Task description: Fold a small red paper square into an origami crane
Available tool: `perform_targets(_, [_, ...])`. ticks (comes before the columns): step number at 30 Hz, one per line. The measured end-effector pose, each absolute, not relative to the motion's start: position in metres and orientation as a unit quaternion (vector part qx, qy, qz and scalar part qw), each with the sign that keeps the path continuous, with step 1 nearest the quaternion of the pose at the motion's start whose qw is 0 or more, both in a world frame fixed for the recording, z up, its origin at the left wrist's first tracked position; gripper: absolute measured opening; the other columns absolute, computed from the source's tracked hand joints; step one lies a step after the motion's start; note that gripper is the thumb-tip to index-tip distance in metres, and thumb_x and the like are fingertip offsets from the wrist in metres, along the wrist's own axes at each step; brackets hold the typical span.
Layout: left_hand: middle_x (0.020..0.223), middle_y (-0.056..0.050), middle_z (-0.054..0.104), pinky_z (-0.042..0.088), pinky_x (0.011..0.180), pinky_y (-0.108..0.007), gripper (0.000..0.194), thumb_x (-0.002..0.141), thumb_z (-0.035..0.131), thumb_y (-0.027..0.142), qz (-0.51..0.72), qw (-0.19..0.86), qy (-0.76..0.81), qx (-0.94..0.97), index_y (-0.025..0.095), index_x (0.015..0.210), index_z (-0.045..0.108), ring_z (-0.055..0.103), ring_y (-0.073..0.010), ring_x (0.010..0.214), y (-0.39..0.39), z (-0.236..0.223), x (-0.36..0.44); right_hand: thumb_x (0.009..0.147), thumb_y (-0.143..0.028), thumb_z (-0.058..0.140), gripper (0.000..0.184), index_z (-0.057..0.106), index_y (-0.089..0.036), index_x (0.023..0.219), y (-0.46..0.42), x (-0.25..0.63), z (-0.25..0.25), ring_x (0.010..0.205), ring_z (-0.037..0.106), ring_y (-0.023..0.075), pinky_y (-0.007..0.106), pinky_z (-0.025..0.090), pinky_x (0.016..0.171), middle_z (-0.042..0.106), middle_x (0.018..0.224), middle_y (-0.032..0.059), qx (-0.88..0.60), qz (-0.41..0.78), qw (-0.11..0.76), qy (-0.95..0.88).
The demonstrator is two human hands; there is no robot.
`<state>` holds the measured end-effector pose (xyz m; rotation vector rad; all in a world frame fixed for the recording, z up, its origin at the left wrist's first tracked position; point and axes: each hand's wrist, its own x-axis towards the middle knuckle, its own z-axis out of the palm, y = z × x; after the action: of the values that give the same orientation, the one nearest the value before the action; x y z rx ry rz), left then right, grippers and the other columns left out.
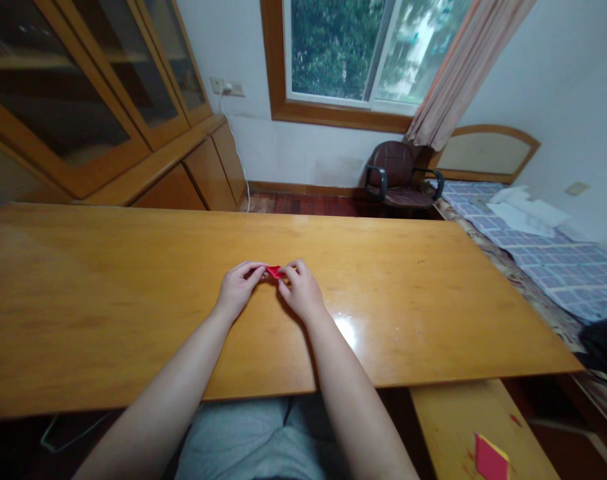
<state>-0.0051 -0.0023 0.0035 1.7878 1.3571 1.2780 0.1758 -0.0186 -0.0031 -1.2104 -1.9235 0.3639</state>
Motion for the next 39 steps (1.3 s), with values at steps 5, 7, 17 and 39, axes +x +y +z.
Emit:
perform_targets(5, [0.092,-0.004,0.071,0.052,0.081,-0.029,0.019,0.087,0.058,0.034,0.469,0.299,0.500,0.664,0.019,0.091,0.070,0.066,-0.0176,0.085,0.000,0.000,-0.005,0.085,-0.012,0.056,0.018,0.064,-0.020,0.098,-0.017,0.176,-0.006,0.079,0.057,0.0171,0.028,0.049,0.073,0.057,0.094,0.0049,-0.485,0.138,0.397,-0.767])
perform_targets(7, [0.091,-0.004,0.070,0.052,0.081,-0.029,0.018,0.087,0.058,0.033,0.464,0.295,0.500,0.669,0.019,0.090,0.070,0.065,-0.0174,0.085,0.001,0.000,-0.005,0.084,-0.012,0.055,0.017,0.063,-0.020,0.097,-0.016,0.177,-0.006,0.079,0.056,0.0174,0.028,0.048,0.073,0.057,0.091,0.0048,-0.486,0.137,0.400,-0.765])
perform_targets(17, [0.104,-0.008,0.067,0.056,0.083,-0.032,0.025,0.088,0.057,0.039,0.487,0.375,0.450,0.648,0.018,0.095,0.068,0.065,-0.0194,0.095,0.001,0.002,-0.004,0.084,-0.010,0.053,0.018,0.062,-0.020,0.096,-0.020,0.177,-0.001,0.080,0.056,0.0189,0.030,0.049,0.074,0.057,0.090,0.0055,-0.460,0.150,0.437,-0.758])
perform_targets(39, [0.106,-0.009,0.069,0.056,0.085,-0.034,0.026,0.081,0.066,0.033,0.449,0.435,0.426,0.654,0.017,0.103,0.067,0.068,-0.0181,0.089,-0.002,0.001,-0.003,0.087,-0.015,0.054,0.016,0.060,-0.021,0.100,-0.025,0.177,0.006,0.081,0.058,0.0183,0.031,0.051,0.075,0.058,0.095,0.0063,-0.447,0.154,0.427,-0.771])
